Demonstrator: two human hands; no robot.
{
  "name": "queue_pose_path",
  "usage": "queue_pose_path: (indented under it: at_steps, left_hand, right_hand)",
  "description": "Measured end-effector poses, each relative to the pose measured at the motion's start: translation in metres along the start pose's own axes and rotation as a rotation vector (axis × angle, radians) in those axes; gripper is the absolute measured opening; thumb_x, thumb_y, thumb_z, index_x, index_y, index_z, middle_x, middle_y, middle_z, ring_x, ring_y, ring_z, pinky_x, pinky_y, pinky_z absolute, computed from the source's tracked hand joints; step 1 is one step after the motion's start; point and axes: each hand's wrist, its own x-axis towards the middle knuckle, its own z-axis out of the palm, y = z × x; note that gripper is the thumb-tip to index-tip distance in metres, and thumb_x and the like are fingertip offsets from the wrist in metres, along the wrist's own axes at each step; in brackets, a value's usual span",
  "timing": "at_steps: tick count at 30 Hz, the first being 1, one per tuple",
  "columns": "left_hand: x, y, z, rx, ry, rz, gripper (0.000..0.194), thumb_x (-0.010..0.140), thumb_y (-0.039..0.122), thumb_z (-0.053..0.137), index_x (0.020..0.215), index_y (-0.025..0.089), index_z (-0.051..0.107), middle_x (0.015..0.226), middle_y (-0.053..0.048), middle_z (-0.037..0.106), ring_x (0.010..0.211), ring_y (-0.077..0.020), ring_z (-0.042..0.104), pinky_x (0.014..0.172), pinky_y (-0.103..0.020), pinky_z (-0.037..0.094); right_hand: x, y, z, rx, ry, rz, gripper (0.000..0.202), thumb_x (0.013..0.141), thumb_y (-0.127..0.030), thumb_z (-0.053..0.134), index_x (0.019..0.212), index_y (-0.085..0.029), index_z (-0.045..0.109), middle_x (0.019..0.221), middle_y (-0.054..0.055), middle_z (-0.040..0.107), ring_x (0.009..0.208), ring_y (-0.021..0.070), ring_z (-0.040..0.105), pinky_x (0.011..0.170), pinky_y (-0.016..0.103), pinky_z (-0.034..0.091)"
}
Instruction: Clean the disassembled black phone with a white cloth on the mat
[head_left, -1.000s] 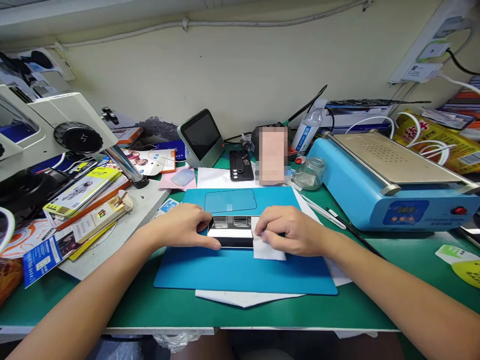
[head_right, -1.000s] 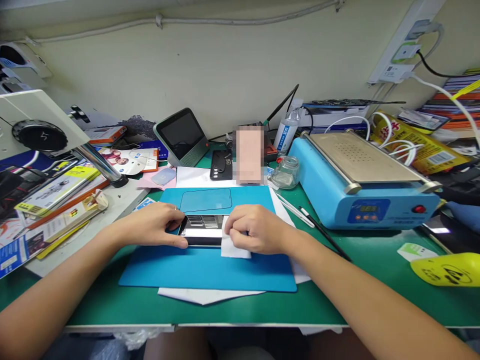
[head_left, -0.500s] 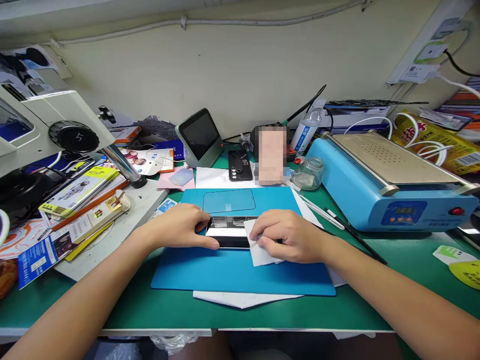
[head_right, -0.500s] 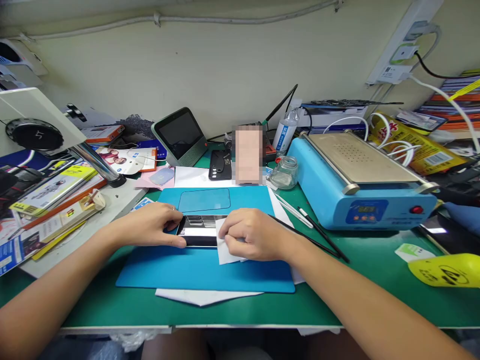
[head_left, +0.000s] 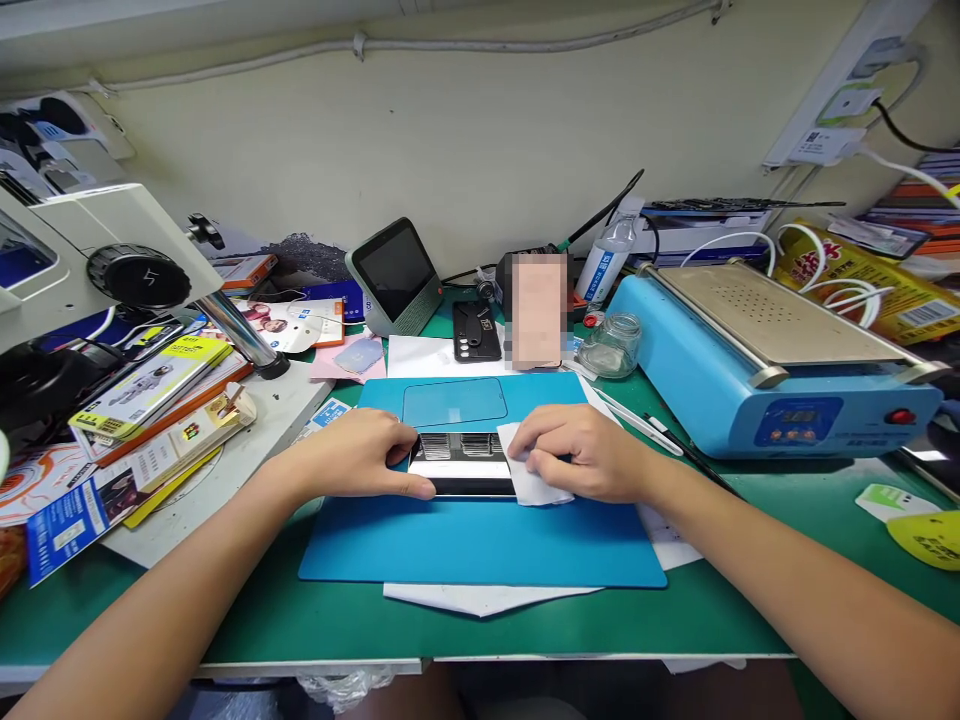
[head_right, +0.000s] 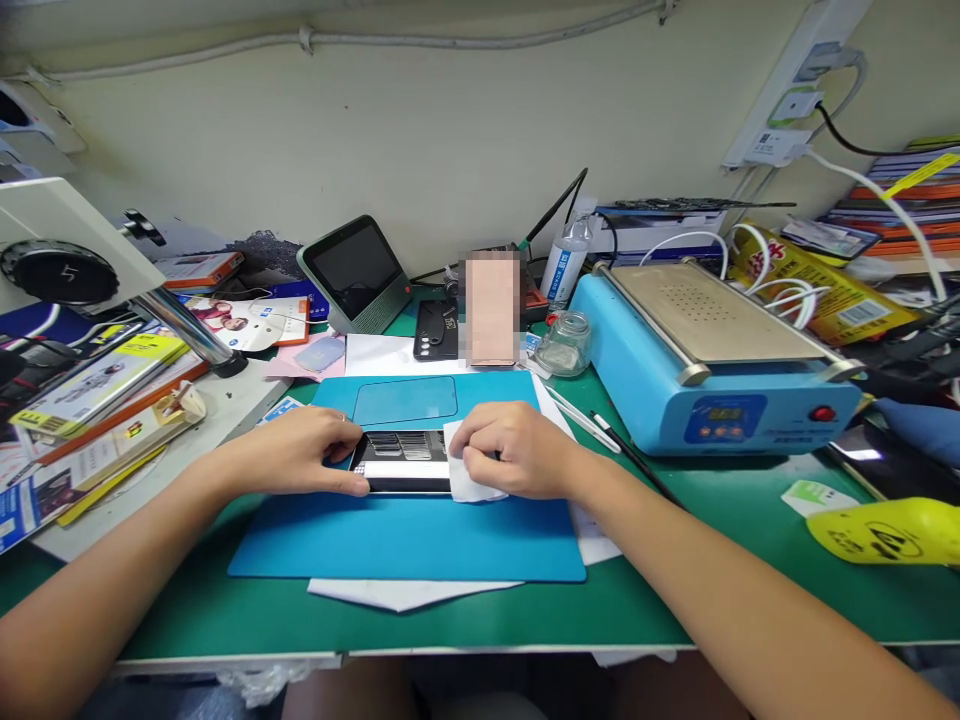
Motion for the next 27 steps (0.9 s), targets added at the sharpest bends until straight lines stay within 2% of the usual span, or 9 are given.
queue_pose_path:
  at_steps: [4,7,10,14,19,23,27]
  left_hand:
    - [0.0,-0.0006,0.0005,0.01,-0.009,-0.003,0.065,0.079,0.084,0.051,0.071,0.02,0.054,0.073,-0.004,0.062,0.062,-0.0184,0.051,0.055,-0.03,0.025]
    - [0.0001,-0.0014,0.0011,0.016,-0.007,-0.002,0.066,0.079,0.086,0.05,0.071,0.02,0.054,0.073,-0.004,0.063,0.063,-0.0187,0.051,0.055,-0.03,0.025]
    - [0.0,-0.0018,0.0013,0.012,-0.003,0.002,0.064,0.08,0.084,0.052,0.07,0.02,0.054,0.072,-0.004,0.063,0.061,-0.0182,0.051,0.055,-0.03,0.025]
    - [-0.0004,-0.0029,0.0017,-0.01,0.001,-0.003,0.061,0.083,0.079,0.051,0.07,0.02,0.055,0.072,-0.004,0.064,0.06,-0.0177,0.051,0.055,-0.03,0.025]
    - [-0.0009,-0.0047,0.0032,-0.038,0.015,0.0,0.06,0.09,0.074,0.041,0.07,0.019,0.057,0.071,-0.005,0.064,0.061,-0.0186,0.052,0.056,-0.031,0.026]
    - [-0.0004,-0.005,0.0037,-0.027,0.031,0.023,0.06,0.089,0.074,0.041,0.067,0.019,0.054,0.069,-0.005,0.063,0.06,-0.0187,0.052,0.056,-0.03,0.026]
    - [-0.0002,-0.0039,0.0031,-0.015,0.015,0.003,0.058,0.087,0.074,0.046,0.068,0.02,0.054,0.069,-0.005,0.063,0.059,-0.0187,0.051,0.055,-0.03,0.026]
  right_hand:
    - [0.0006,-0.0018,0.0016,0.017,-0.056,-0.033,0.027,0.094,-0.018,0.053,0.079,-0.017,0.076,0.097,0.006,0.078,0.089,0.0191,0.07,0.083,0.03,0.054]
    - [0.0002,-0.0003,0.0012,0.001,-0.026,-0.017,0.026,0.094,-0.017,0.053,0.082,-0.017,0.076,0.097,0.007,0.078,0.09,0.019,0.07,0.082,0.03,0.054]
    - [-0.0002,-0.0014,0.0012,-0.014,-0.009,-0.023,0.026,0.095,-0.017,0.053,0.083,-0.017,0.076,0.096,0.006,0.078,0.089,0.0188,0.07,0.081,0.03,0.054]
    - [0.0014,-0.0047,0.0031,-0.019,-0.101,-0.076,0.025,0.097,-0.018,0.052,0.094,-0.016,0.076,0.104,0.007,0.077,0.097,0.0202,0.069,0.088,0.032,0.053]
    - [0.0022,-0.0037,0.0043,-0.095,-0.076,-0.062,0.024,0.1,-0.022,0.053,0.103,-0.016,0.075,0.109,0.008,0.075,0.105,0.022,0.067,0.092,0.034,0.053]
    - [0.0037,-0.0086,0.0076,-0.088,-0.149,-0.127,0.023,0.1,-0.024,0.055,0.108,-0.014,0.074,0.116,0.01,0.074,0.109,0.0229,0.066,0.094,0.035,0.054]
    - [0.0029,-0.009,0.0068,-0.139,-0.128,-0.077,0.024,0.1,-0.025,0.056,0.113,-0.014,0.073,0.12,0.011,0.073,0.116,0.0242,0.066,0.099,0.037,0.054]
